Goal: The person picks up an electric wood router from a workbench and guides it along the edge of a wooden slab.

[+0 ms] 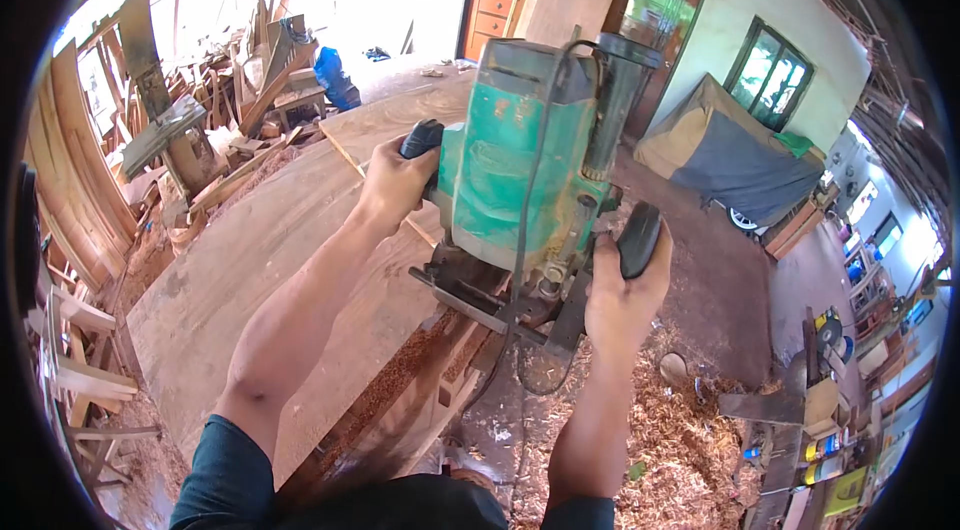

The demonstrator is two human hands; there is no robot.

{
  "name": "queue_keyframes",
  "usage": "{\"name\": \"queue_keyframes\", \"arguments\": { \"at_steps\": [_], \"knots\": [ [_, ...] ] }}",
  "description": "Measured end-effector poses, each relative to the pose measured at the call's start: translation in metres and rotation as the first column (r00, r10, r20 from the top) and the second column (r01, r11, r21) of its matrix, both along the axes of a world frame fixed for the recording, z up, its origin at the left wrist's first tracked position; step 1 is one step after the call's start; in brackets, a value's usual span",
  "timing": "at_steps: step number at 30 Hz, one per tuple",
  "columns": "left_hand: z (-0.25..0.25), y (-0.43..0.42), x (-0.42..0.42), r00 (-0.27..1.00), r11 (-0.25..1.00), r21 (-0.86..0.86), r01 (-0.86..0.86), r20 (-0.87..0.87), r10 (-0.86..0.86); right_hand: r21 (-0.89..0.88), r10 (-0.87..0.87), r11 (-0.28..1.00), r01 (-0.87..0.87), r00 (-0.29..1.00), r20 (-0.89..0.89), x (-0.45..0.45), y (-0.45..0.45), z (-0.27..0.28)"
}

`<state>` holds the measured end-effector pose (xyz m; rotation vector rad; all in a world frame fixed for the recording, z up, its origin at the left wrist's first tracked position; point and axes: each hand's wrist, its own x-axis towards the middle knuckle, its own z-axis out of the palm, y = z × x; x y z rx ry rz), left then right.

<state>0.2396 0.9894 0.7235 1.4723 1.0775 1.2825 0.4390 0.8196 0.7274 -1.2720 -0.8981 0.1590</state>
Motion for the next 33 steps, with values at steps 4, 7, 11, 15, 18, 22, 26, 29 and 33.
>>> {"name": "queue_keyframes", "arguments": {
  "at_steps": [4,7,11,15,18,22,26,29,33],
  "knots": [
    [-0.004,0.003,-0.006,0.999,1.000,0.013,0.005,0.051,-0.006,0.038,-0.078,0.997,0.074,0.987,0.140,-0.001,0.008,-0.006],
    [0.006,0.001,-0.009,0.999,1.000,0.005,0.019,0.031,-0.019,-0.020,-0.061,0.998,0.063,0.993,0.100,-0.008,0.005,-0.001],
    [0.002,0.010,-0.014,0.999,0.999,0.001,0.051,-0.015,-0.050,-0.067,-0.078,0.995,0.080,0.996,0.042,-0.017,0.003,-0.003],
    [-0.003,0.013,-0.015,0.999,0.999,0.003,0.039,-0.001,-0.039,-0.046,-0.109,0.993,0.111,0.993,0.041,-0.013,0.009,-0.012],
    [0.001,0.013,-0.013,0.999,0.999,-0.007,0.038,-0.001,-0.038,-0.056,-0.102,0.993,0.104,0.994,0.023,-0.010,0.008,-0.012],
    [-0.002,0.012,-0.015,0.999,0.998,-0.033,0.044,0.001,-0.044,-0.031,-0.095,0.995,0.097,0.994,0.047,-0.009,0.008,-0.016],
    [-0.011,0.015,-0.015,0.996,0.998,0.000,0.064,0.067,-0.064,-0.039,-0.098,0.994,0.100,0.993,0.060,-0.014,0.007,-0.011],
    [-0.006,0.010,-0.017,0.997,0.998,-0.019,0.053,0.052,-0.052,-0.057,-0.091,0.994,0.092,0.995,0.031,-0.016,0.005,-0.012],
    [-0.016,0.018,-0.013,0.997,0.998,0.034,0.045,0.065,-0.047,-0.023,-0.080,0.997,0.080,0.996,-0.025,-0.025,0.004,-0.008]
  ]
}}
